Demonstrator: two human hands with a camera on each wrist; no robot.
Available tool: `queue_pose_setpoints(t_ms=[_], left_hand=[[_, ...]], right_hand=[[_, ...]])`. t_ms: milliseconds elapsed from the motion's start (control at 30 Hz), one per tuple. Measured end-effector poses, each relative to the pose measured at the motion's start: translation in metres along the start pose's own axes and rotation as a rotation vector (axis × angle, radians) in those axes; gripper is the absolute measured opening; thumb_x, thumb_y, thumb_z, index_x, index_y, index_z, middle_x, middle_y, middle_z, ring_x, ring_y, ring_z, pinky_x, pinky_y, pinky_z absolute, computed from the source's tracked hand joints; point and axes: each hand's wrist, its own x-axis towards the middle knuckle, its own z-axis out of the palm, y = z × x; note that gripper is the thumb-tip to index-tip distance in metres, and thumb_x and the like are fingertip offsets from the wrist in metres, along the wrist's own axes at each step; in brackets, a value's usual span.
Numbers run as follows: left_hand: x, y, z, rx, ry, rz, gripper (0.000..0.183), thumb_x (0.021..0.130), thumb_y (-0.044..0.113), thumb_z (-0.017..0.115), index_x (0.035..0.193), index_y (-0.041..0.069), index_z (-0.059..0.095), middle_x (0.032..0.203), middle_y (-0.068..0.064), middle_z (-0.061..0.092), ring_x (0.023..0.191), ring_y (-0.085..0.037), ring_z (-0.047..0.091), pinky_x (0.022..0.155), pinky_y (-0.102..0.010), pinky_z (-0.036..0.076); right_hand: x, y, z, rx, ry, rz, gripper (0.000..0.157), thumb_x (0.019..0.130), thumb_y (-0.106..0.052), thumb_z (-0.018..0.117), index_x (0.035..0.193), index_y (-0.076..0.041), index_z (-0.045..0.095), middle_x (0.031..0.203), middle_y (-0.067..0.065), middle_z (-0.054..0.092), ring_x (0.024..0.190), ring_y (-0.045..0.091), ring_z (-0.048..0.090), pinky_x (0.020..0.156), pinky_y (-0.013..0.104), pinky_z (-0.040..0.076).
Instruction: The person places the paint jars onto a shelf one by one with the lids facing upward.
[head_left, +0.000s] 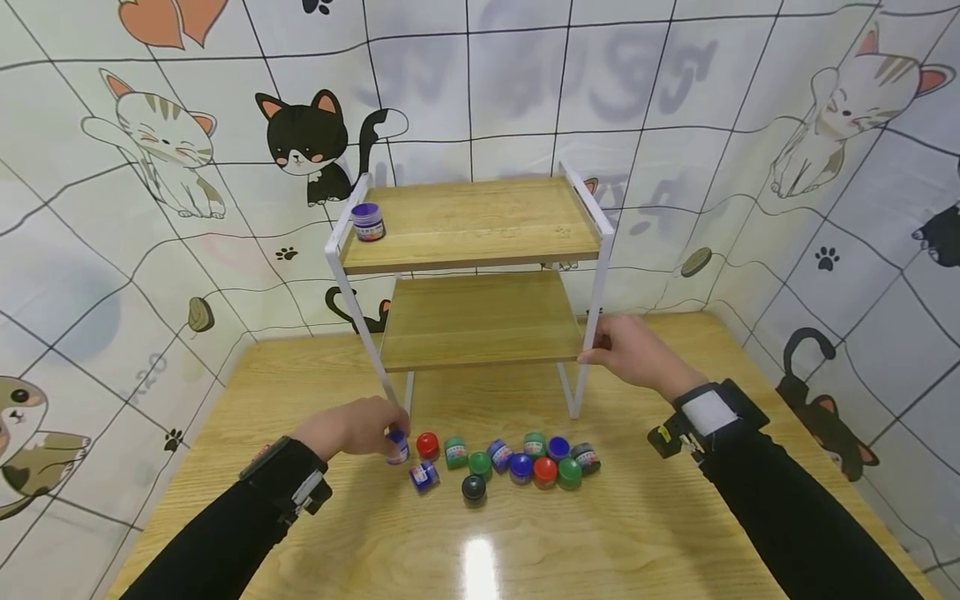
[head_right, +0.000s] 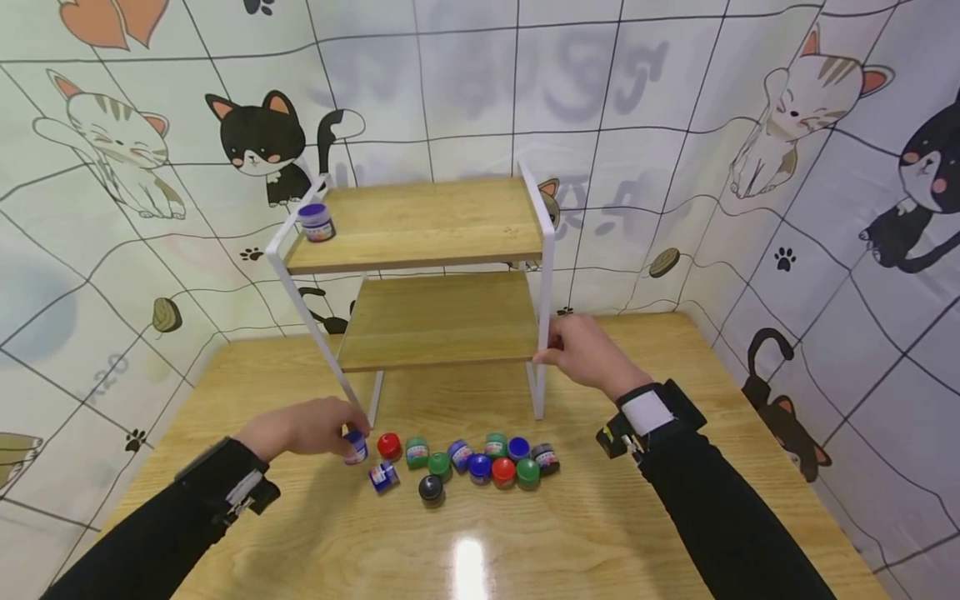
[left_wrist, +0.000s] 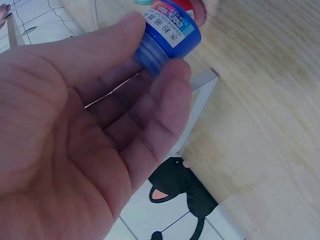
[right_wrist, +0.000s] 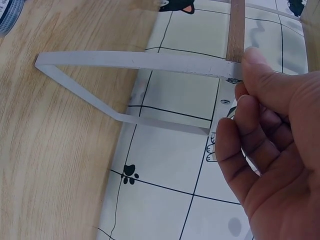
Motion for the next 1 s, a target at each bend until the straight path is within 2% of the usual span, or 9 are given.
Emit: queue_pose_setpoints(t_ms=[200,333,567,767,1000], left_hand=[[-0.004,0.006,-0.004,-0.017,-0.021,0.000,0.021,0.083,0.013,0.074,0.102,0.014,0.068,0.098,0.000,0.064,0.096,-0.021,0.057,0.092,-0.047,0.047],[-0.004,0.009,-0.007,-0.011,-0.021,0.027,0.019,0.082,0.011,0.073,0.100,0.017,0.068,0.096,0.003,0.063,0.094,-0.019,0.056,0.091,-0.045,0.048],[-0.006,0.015,-0.019,0.008,-0.016,0.086,0.020,0.084,0.012,0.072,0.104,0.012,0.069,0.095,0.003,0.065,0.091,-0.017,0.057,0.088,-0.043,0.049],[-0.008,0.023,-0.028,0.001,-0.013,0.094,0.023,0.085,0.013,0.071,0.108,0.013,0.069,0.099,0.002,0.065,0.092,-0.016,0.057,0.087,-0.043,0.049],[-0.009,0.034,-0.039,0.037,-0.031,0.126,0.024,0.085,0.011,0.071,0.108,0.012,0.070,0.101,0.001,0.067,0.096,-0.016,0.059,0.087,-0.040,0.050]], right_hand=[[0.000,0.000,0.001,0.000,-0.006,0.009,0.011,0.086,-0.014,0.071,0.087,-0.004,0.066,0.075,0.005,0.062,0.067,0.019,0.051,0.060,0.033,0.045],[0.001,0.001,0.001,0.006,-0.007,0.009,0.011,0.086,-0.014,0.071,0.087,-0.004,0.066,0.076,0.006,0.063,0.067,0.019,0.051,0.060,0.033,0.045],[0.001,0.000,0.001,0.009,-0.002,0.004,0.011,0.086,-0.013,0.071,0.087,-0.004,0.066,0.075,0.006,0.063,0.066,0.019,0.051,0.060,0.033,0.045],[-0.001,-0.001,0.000,0.002,-0.001,0.009,0.011,0.086,-0.013,0.071,0.087,-0.004,0.066,0.075,0.006,0.063,0.067,0.019,0.051,0.060,0.033,0.045],[0.000,-0.001,-0.001,0.001,-0.006,0.018,0.011,0.086,-0.013,0.071,0.088,-0.003,0.066,0.076,0.006,0.063,0.067,0.019,0.051,0.060,0.033,0.045]])
